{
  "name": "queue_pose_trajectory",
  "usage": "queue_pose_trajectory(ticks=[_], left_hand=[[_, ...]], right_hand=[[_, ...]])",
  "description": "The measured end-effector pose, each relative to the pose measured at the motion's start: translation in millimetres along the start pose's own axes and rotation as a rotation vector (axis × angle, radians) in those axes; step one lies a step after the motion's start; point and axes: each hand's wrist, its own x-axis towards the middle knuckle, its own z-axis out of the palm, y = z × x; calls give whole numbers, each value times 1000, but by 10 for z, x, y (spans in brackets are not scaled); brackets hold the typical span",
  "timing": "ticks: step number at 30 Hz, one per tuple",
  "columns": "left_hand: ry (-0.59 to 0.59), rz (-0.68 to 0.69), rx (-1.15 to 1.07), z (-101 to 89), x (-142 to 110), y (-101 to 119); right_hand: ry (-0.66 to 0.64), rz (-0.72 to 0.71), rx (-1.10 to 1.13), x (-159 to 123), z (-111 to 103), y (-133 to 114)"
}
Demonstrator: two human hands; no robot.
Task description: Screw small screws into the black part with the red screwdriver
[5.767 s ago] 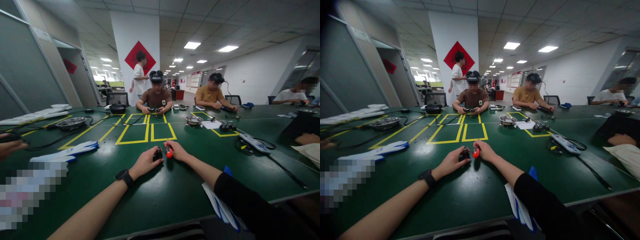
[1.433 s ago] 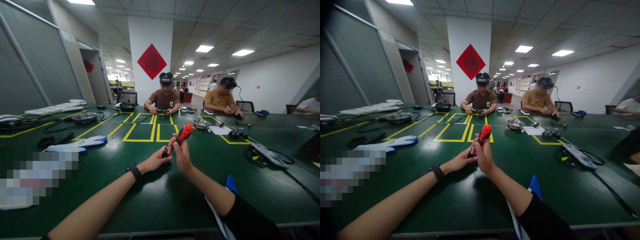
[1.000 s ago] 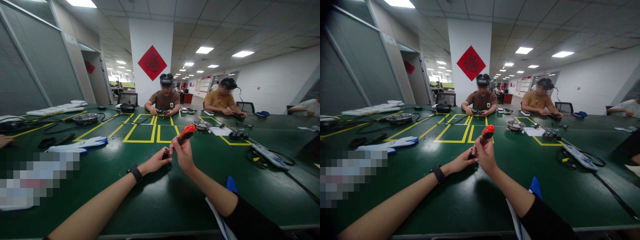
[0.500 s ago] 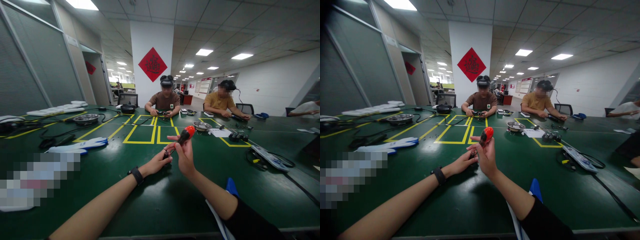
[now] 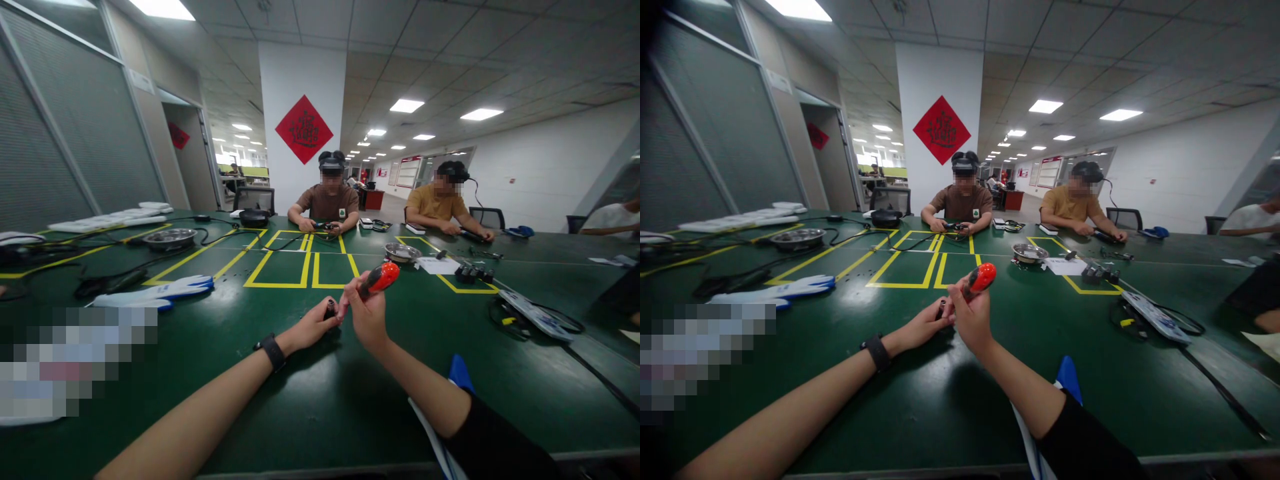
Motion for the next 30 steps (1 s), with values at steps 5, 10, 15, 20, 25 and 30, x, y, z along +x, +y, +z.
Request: queue_pose_trajectory(ticks=[5, 10, 15, 20, 25, 30], left_hand=[[-11, -13, -5, -5, -13, -9], [-12, 28, -30, 6, 18, -2], [-23, 1, -57, 9, 21, 3], [20, 10, 0, 2, 9, -45], [-9, -17, -27, -4, -2, -29], [-18, -30, -20, -9, -2, -5]], right_hand=[[35, -76, 74, -39, -9, 44], [13, -71, -6, -53, 14, 19], [-12, -62, 7, -46, 37, -38], [0, -38, 10, -40, 42, 4], [68, -75, 91, -23, 14, 40], [55, -76, 28, -34, 4, 24]])
